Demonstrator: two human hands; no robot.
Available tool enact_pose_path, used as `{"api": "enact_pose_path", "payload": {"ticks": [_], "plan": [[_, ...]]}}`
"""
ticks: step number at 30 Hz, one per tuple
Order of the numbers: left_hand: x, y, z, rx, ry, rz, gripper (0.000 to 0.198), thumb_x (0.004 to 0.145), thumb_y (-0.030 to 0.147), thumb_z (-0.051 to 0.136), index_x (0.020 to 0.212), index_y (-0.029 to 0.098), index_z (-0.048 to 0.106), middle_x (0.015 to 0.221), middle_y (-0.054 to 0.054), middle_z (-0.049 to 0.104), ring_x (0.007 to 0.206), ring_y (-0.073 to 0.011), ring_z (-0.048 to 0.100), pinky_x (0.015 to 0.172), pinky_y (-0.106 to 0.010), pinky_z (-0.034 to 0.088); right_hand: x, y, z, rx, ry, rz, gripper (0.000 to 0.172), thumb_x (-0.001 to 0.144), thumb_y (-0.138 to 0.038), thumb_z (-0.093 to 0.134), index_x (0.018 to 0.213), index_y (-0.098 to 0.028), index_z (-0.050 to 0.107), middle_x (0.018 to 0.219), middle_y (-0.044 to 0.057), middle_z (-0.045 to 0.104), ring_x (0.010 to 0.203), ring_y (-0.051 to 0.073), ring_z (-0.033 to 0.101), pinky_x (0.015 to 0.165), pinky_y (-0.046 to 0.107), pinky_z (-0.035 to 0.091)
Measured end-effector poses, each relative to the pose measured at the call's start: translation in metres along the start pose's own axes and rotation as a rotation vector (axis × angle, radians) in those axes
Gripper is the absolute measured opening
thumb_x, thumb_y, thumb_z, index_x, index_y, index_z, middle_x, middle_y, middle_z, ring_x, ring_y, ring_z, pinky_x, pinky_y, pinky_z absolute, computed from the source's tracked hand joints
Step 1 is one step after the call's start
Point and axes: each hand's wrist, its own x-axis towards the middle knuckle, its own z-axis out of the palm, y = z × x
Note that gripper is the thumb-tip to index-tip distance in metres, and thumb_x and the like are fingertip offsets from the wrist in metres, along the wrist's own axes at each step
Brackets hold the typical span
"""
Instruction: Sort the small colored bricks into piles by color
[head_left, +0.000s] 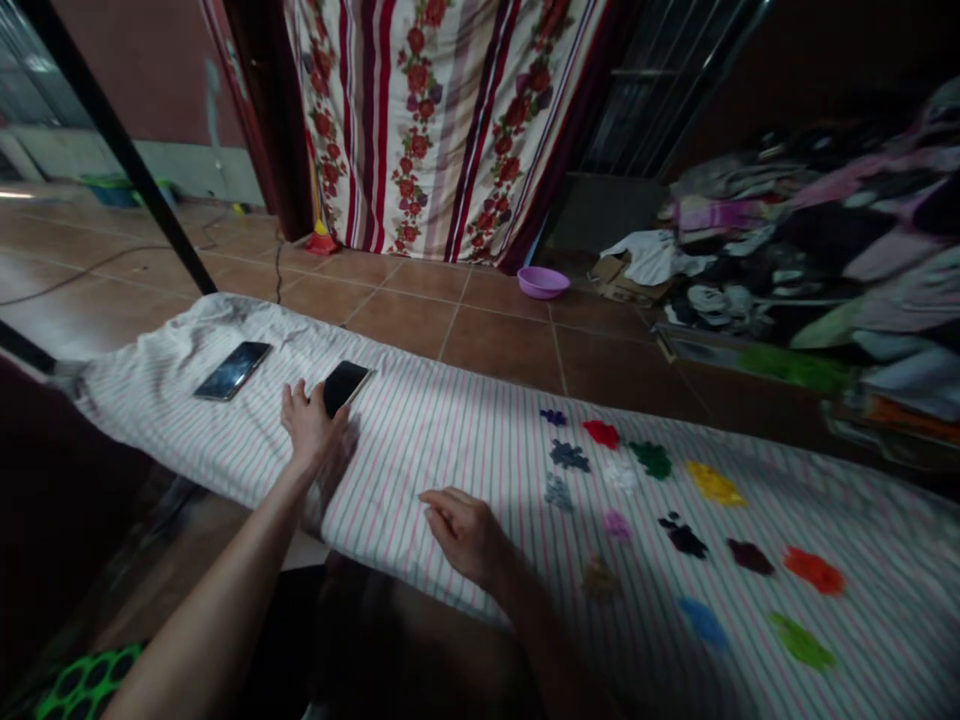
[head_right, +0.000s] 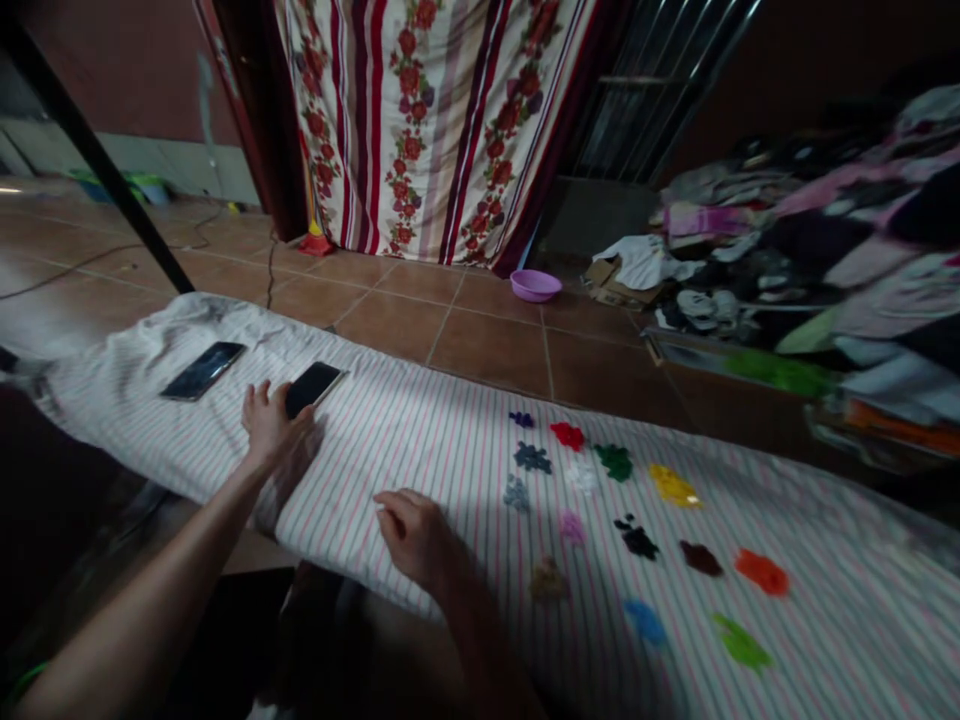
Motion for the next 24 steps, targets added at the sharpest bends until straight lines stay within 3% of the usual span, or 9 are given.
{"api": "enact_pose_path", "payload": {"ticks": [5,11,15,19,24], "plan": [[0.014,-0.022,0.005,0.079,-0.102,-0.023,0.081,0.08,0.054,0.057,0.141,0.005,0.035,0.146,-0.025,0.039,0.14,-0.0392,0.026,0.11,-0.05,0.027,0.012,0.0,0.009,-0.013,-0.049,0.003,0.023,0.09,-0.018,0.045,0.093,-0.017,0.068,0.079,0.007,0.069,0.073,0.017,0.066,0.066,0.027,0.052],[0.021,-0.026,0.013,0.136,-0.183,0.047,0.079,0.081,0.051,0.054,0.141,0.005,0.033,0.128,-0.023,0.056,0.121,-0.0343,0.05,0.099,-0.043,0.037,0.017,0.001,0.009,-0.014,-0.052,0.021,0.022,0.091,-0.02,0.045,0.092,-0.018,0.067,0.079,0.006,0.07,0.074,0.017,0.068,0.067,0.027,0.053],[0.015,-0.018,0.007,0.203,-0.2,0.106,0.077,0.08,0.049,0.055,0.141,0.008,0.033,0.125,-0.021,0.057,0.116,-0.0342,0.051,0.095,-0.041,0.039,0.017,0.001,0.009,0.005,-0.049,0.035,0.023,0.091,-0.021,0.045,0.091,-0.018,0.067,0.079,0.006,0.071,0.074,0.017,0.068,0.067,0.027,0.053],[0.003,-0.001,-0.006,0.239,-0.202,0.077,0.075,0.079,0.05,0.055,0.14,0.011,0.037,0.116,-0.02,0.061,0.112,-0.0361,0.054,0.091,-0.042,0.042,0.016,0.002,0.007,0.041,-0.02,0.074,0.023,0.089,-0.022,0.046,0.091,-0.018,0.068,0.077,0.007,0.07,0.069,0.017,0.066,0.066,0.028,0.053],[-0.01,0.021,-0.014,-0.009,-0.285,-0.05,0.081,0.075,0.055,0.058,0.14,0.01,0.038,0.118,-0.022,0.061,0.111,-0.037,0.057,0.085,-0.042,0.046,0.013,0.012,0.004,0.251,-0.008,0.306,0.025,0.088,-0.032,0.051,0.098,-0.017,0.068,0.071,0.005,0.068,0.055,0.014,0.062,0.055,0.027,0.051]]}}
